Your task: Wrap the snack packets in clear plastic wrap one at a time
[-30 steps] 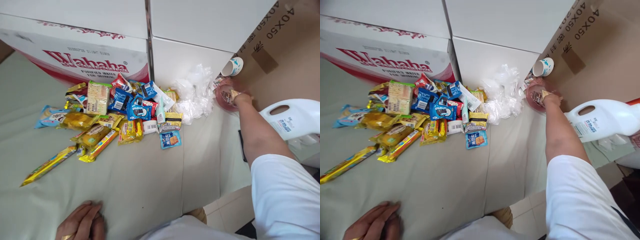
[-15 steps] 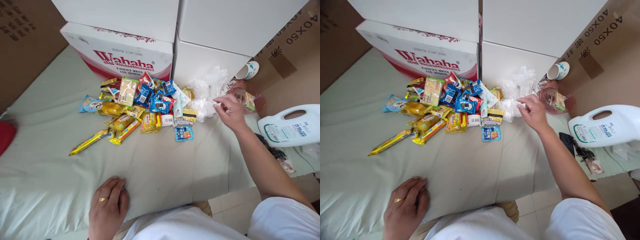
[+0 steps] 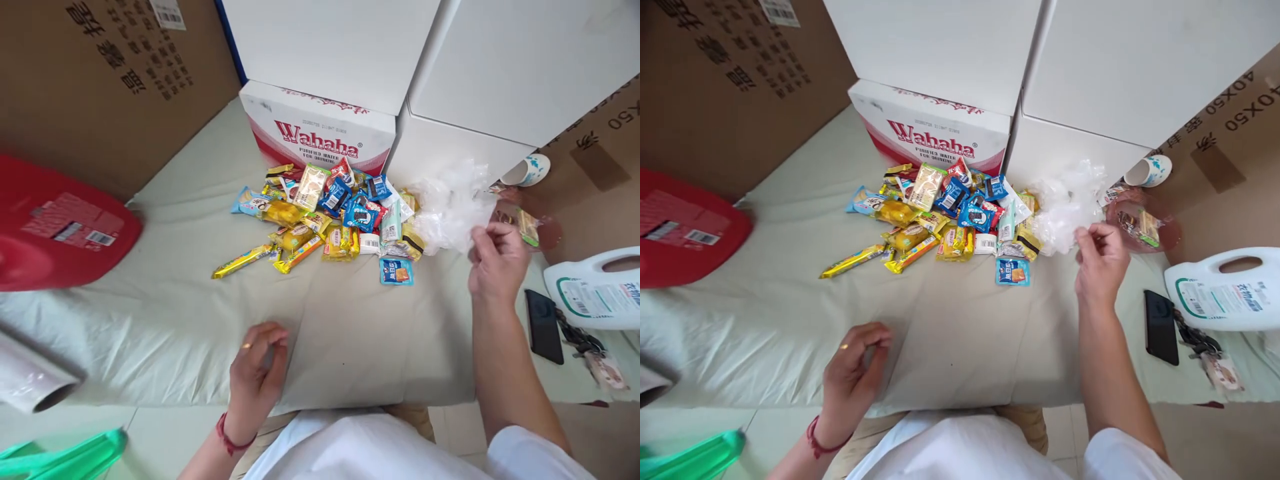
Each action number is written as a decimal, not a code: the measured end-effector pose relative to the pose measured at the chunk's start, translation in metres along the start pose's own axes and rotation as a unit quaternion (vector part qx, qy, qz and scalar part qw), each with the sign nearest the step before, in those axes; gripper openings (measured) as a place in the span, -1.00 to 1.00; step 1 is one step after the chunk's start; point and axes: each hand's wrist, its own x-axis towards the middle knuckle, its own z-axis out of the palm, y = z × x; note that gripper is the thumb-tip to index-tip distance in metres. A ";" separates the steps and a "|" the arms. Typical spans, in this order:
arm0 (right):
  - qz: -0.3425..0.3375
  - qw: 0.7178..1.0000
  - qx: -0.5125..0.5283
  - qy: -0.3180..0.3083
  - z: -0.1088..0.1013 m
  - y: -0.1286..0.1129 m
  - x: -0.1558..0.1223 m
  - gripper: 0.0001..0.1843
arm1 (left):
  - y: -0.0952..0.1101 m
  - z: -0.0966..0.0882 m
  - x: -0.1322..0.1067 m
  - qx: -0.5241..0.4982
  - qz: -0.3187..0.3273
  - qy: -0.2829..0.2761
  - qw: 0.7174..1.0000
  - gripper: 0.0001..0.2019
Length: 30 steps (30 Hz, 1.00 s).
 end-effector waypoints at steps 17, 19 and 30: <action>0.356 0.877 0.256 -0.198 0.084 0.014 -0.135 -0.51 | 0.015 0.087 0.091 -0.446 -0.214 -0.215 0.842 -0.48; 0.344 0.884 0.229 -0.217 0.087 0.012 -0.138 -0.52 | 0.017 0.089 0.089 -0.433 -0.177 -0.230 0.853 -0.43; 0.080 0.982 0.125 0.114 0.042 0.003 -0.066 -0.69 | 0.010 0.084 0.104 -0.515 -0.289 -0.156 0.792 -0.59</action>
